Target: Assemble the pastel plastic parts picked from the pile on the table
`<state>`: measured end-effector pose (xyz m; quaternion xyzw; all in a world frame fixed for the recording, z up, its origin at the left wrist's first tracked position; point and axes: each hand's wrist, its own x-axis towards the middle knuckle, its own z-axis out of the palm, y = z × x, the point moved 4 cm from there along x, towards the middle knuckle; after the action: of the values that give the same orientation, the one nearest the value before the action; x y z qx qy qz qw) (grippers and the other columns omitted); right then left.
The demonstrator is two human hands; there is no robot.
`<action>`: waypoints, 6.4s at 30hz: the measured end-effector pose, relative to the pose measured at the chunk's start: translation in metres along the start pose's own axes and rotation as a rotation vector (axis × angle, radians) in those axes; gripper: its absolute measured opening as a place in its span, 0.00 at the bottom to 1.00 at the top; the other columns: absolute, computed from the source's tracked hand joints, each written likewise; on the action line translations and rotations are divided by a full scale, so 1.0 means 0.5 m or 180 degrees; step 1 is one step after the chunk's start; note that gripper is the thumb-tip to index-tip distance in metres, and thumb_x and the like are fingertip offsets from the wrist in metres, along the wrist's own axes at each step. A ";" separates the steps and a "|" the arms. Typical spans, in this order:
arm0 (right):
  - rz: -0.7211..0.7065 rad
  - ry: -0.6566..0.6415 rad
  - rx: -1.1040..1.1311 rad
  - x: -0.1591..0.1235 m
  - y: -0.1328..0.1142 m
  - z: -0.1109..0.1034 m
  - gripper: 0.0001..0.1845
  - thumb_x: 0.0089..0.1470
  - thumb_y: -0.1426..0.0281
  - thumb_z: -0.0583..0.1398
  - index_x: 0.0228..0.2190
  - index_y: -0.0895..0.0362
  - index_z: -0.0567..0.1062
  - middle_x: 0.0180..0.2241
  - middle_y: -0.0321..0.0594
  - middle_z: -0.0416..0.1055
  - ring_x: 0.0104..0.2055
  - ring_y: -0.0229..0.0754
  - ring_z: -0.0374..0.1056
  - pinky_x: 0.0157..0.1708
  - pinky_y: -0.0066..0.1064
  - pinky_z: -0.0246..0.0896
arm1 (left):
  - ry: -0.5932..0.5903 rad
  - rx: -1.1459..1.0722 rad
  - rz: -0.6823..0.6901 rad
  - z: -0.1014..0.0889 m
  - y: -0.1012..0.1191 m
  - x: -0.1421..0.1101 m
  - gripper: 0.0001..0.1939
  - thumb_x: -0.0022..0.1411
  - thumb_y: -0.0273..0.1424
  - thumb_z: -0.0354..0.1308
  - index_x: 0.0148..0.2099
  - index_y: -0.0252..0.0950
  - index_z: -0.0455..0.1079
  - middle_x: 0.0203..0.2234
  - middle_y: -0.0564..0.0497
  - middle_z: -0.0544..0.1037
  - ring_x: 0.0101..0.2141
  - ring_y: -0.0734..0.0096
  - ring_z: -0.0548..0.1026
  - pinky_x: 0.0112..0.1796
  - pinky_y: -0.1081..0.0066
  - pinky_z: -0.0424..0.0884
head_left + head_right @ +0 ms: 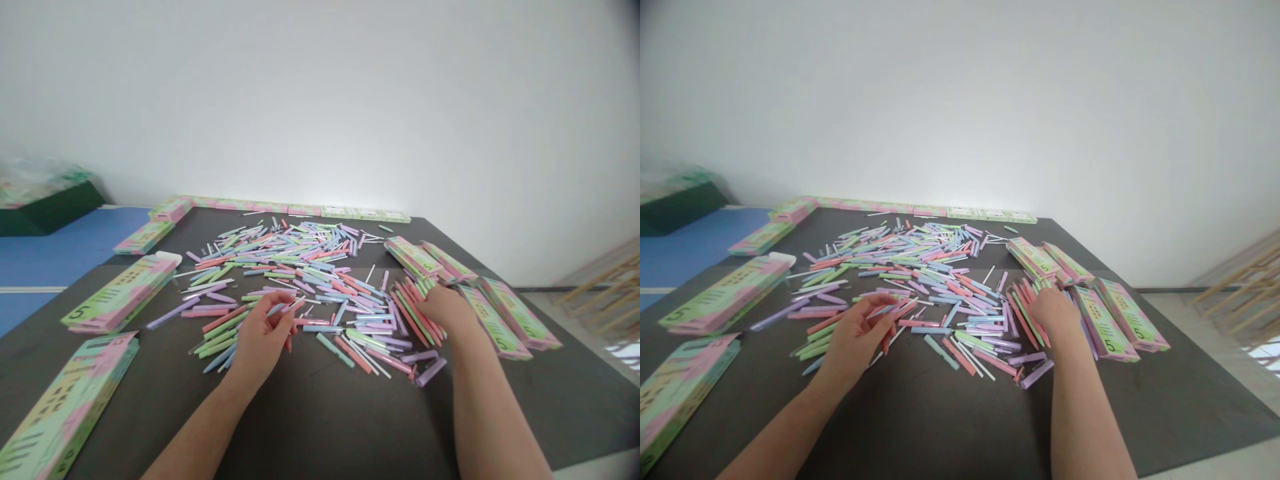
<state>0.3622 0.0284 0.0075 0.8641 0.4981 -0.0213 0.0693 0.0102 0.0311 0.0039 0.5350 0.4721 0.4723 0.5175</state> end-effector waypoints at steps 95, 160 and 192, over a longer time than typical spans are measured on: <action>-0.2356 0.0244 0.2499 -0.028 -0.360 -0.005 0.11 0.47 0.73 0.57 0.31 0.57 0.79 0.31 0.39 0.77 0.32 0.41 0.69 0.35 0.31 0.62 | 0.1050 -0.1131 0.0078 -0.045 -0.020 0.017 0.09 0.59 0.34 0.52 0.42 0.37 0.63 0.14 0.62 0.64 0.12 0.80 0.61 0.12 0.81 0.56; -0.4510 0.0105 0.1542 -0.151 -0.431 0.022 0.23 0.55 0.79 0.49 0.51 0.61 0.71 0.52 0.49 0.69 0.56 0.46 0.62 0.58 0.44 0.54 | -0.1754 0.1653 0.0101 0.059 -0.018 -0.058 0.07 0.53 0.24 0.48 0.29 0.37 0.65 0.18 0.55 0.67 0.23 0.71 0.66 0.24 0.72 0.54; -0.3488 0.0654 0.2029 -0.056 -0.318 -0.011 0.18 0.54 0.78 0.52 0.42 0.57 0.77 0.44 0.46 0.75 0.47 0.44 0.70 0.49 0.39 0.63 | 0.1097 -0.1506 -0.0334 -0.052 -0.023 0.020 0.11 0.51 0.30 0.55 0.39 0.35 0.66 0.18 0.60 0.68 0.12 0.83 0.62 0.16 0.79 0.60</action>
<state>0.2105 0.0836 0.0003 0.4602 0.8407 -0.1177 -0.2600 -0.0147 0.0441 -0.0068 0.2863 0.4568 0.6258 0.5638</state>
